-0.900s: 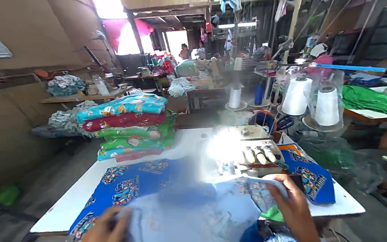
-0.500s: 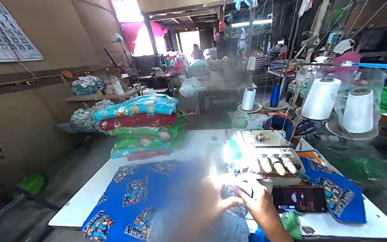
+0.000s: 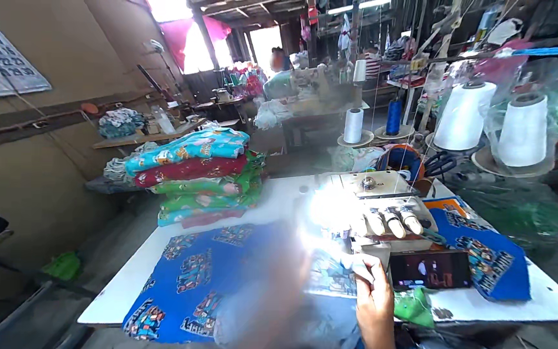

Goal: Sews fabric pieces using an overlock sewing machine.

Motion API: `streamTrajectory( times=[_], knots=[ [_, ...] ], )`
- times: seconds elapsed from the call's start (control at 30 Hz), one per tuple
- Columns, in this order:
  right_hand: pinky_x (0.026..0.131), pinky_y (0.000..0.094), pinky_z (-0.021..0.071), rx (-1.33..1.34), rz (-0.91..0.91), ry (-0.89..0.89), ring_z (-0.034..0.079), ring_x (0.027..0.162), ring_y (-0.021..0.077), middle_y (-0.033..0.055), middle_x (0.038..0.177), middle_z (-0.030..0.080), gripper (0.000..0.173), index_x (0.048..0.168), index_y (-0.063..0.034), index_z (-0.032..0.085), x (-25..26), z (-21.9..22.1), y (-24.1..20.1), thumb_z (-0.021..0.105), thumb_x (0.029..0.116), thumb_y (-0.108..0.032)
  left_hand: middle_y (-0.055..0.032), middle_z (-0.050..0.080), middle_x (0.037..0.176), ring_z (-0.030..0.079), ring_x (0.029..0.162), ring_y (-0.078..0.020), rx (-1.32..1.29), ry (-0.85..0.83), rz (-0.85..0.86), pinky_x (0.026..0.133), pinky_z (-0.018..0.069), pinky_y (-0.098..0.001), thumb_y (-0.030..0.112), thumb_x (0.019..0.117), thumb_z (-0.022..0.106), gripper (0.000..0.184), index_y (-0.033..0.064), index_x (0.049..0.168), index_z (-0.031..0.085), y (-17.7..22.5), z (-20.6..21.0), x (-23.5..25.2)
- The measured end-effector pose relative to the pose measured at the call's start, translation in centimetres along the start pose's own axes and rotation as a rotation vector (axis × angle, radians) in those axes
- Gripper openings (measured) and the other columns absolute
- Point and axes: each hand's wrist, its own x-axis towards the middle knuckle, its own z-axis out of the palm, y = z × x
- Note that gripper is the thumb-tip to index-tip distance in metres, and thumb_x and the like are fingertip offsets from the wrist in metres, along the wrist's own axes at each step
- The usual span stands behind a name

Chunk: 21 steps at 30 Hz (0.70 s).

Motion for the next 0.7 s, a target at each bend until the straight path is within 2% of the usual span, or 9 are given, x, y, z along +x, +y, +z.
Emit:
streamTrajectory(
  times=[0.1,0.2,0.23,0.3,0.37,0.43,0.5,0.6,0.7],
  knots=[
    [0.078,0.0181,0.0545,-0.179,-0.044,-0.014,0.069,0.084,0.0037,0.0091,0.091,0.074,0.019,0.104,0.0053,0.071,0.4,0.2,0.6,0.06,0.0905,-0.001,-0.0192,0.073,0.09,0.071,0.081,-0.0292,0.003,-0.017,-0.082,0.076,0.0544,-0.0439,0.017,0.1037,0.056,0.028,-0.0055,0.11,0.071,-0.6,-1.7,0.5],
    [0.069,0.0132,0.0525,-0.162,0.001,-0.048,0.065,0.073,-0.0015,0.0037,0.085,0.073,0.015,0.1,0.0006,0.074,0.5,0.3,0.8,0.065,0.0903,-0.007,-0.0129,0.071,0.082,0.069,0.071,-0.0235,0.068,-0.001,-0.038,0.067,0.0555,-0.0382,0.021,0.1036,0.056,0.026,-0.0002,0.106,0.071,-2.3,-1.5,0.3],
    [0.072,0.013,0.0529,-0.155,-0.007,-0.056,0.065,0.075,-0.0012,0.0039,0.086,0.073,0.015,0.099,0.0007,0.073,0.5,0.3,0.8,0.065,0.0905,-0.008,-0.0167,0.071,0.086,0.068,0.075,-0.0236,0.003,-0.049,-0.1,0.072,0.053,-0.0372,0.018,0.1046,0.056,0.027,-0.0044,0.108,0.071,-1.7,-2.0,0.4],
    [0.083,0.0183,0.0549,-0.16,-0.041,-0.07,0.07,0.088,0.0068,0.0101,0.095,0.073,0.017,0.099,0.0032,0.074,0.6,0.3,0.7,0.062,0.0912,-0.006,-0.0134,0.071,0.093,0.065,0.08,-0.0131,-0.122,-0.134,-0.155,0.077,0.0516,-0.0265,0.016,0.1045,0.056,0.025,-0.0037,0.111,0.069,-1.9,-2.5,0.5],
    [0.088,0.0229,0.055,-0.201,-0.068,-0.082,0.071,0.096,0.0131,0.0147,0.101,0.073,0.018,0.1,0.0043,0.074,0.7,0.4,0.5,0.061,0.0913,-0.005,-0.0055,0.069,0.092,0.065,0.078,-0.0031,-0.235,-0.218,-0.133,0.075,0.0533,-0.0175,0.015,0.1006,0.057,0.021,0.0006,0.111,0.068,-2.9,-2.3,0.6],
    [0.085,0.0234,0.0558,-0.222,-0.086,-0.079,0.07,0.091,0.0133,0.0147,0.097,0.073,0.017,0.098,0.0048,0.074,1.2,0.6,0.2,0.062,0.0895,-0.003,-0.0005,0.067,0.086,0.06,0.072,0.0016,-0.287,-0.292,-0.121,0.068,0.0495,-0.0144,0.019,0.0985,0.061,0.021,0.0025,0.107,0.069,-2.7,-2.5,1.1],
    [0.08,0.0208,0.0562,-0.184,-0.052,-0.097,0.069,0.084,0.0087,0.0129,0.092,0.072,0.017,0.101,0.0065,0.072,1.4,0.6,0.0,0.062,0.0905,-0.002,0.0004,0.068,0.083,0.061,0.072,0.0012,-0.275,-0.292,-0.123,0.069,0.0503,-0.0163,0.025,0.0987,0.064,0.023,0.0034,0.101,0.071,-2.1,-2.8,1.3],
    [0.076,0.0151,0.0557,-0.073,0.05,-0.137,0.067,0.08,-0.0004,0.0071,0.09,0.071,0.016,0.104,0.005,0.07,1.7,0.3,-0.1,0.065,0.0924,-0.004,-0.0036,0.069,0.088,0.065,0.078,-0.0064,-0.299,-0.195,-0.217,0.075,0.0548,-0.0274,0.017,0.0992,0.066,0.016,0.0028,0.103,0.071,-2.0,-3.4,1.3],
    [0.076,0.0174,0.0576,0.001,0.121,-0.167,0.068,0.081,0.0006,0.0032,0.091,0.072,0.012,0.105,-0.0011,0.071,1.6,0.0,0.2,0.065,0.0964,-0.007,-0.0014,0.066,0.088,0.062,0.074,-0.0045,-0.369,-0.189,-0.206,0.069,0.0537,-0.0236,0.014,0.1003,0.065,0.014,0.005,0.11,0.066,-2.7,-3.8,1.1]
  ],
)
